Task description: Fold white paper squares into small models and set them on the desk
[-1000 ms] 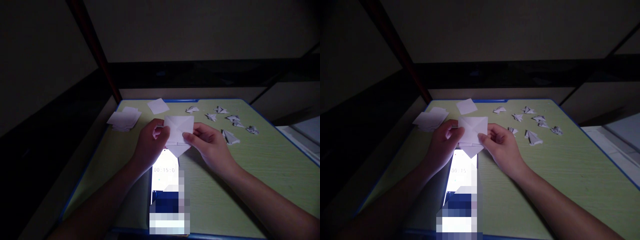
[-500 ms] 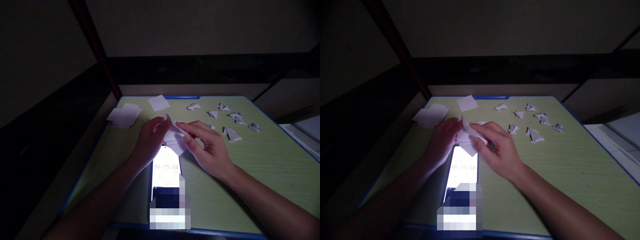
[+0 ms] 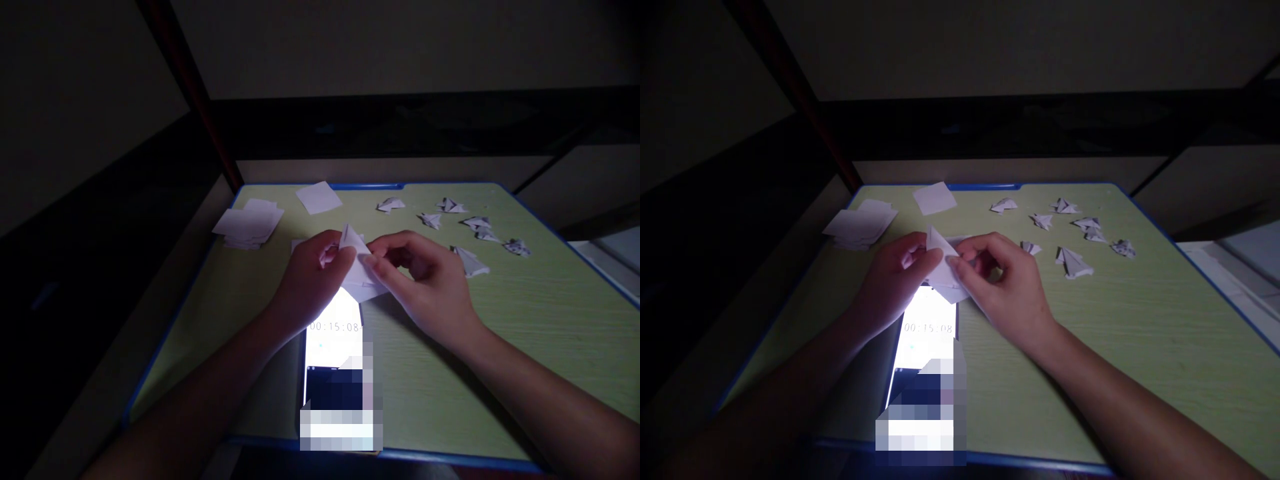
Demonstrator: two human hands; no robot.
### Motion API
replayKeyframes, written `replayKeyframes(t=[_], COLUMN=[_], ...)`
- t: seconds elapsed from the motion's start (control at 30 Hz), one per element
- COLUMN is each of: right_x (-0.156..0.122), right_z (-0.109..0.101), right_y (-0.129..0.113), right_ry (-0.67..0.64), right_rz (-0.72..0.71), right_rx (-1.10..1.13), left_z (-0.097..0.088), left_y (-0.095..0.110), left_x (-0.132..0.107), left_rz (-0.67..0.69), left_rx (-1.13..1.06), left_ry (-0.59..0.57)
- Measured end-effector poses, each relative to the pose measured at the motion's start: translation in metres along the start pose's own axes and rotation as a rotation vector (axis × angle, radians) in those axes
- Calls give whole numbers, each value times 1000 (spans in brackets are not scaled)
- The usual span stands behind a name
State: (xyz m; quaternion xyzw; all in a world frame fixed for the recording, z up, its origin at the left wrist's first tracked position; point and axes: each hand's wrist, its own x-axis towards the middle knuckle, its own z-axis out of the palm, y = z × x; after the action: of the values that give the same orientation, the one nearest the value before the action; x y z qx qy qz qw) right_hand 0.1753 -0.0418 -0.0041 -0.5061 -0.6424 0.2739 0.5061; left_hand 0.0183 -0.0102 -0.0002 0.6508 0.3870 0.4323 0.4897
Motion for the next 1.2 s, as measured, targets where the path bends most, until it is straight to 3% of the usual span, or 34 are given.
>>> replayKeyframes(t=[0.13, 0.27, 0.5, 0.8, 1.03, 1.2], right_x=[3, 5, 8, 10, 11, 12], right_z=[-1, -2, -2, 0, -2, -2], right_y=[0, 1, 3, 0, -1, -2], right_ry=[15, -7, -13, -7, -20, -49], right_rz=[104, 217, 409, 454, 554, 593], right_rx=[9, 170, 541, 628, 687, 780], left_z=[1, 2, -1, -2, -3, -2], left_y=[-1, -1, 4, 5, 4, 5], left_x=[-2, -3, -1, -2, -2, -2], left_rz=[56, 75, -103, -80, -83, -71], left_rx=[66, 50, -274, -123, -236, -267], left_ry=[-10, -40, -110, -114, -203, -206])
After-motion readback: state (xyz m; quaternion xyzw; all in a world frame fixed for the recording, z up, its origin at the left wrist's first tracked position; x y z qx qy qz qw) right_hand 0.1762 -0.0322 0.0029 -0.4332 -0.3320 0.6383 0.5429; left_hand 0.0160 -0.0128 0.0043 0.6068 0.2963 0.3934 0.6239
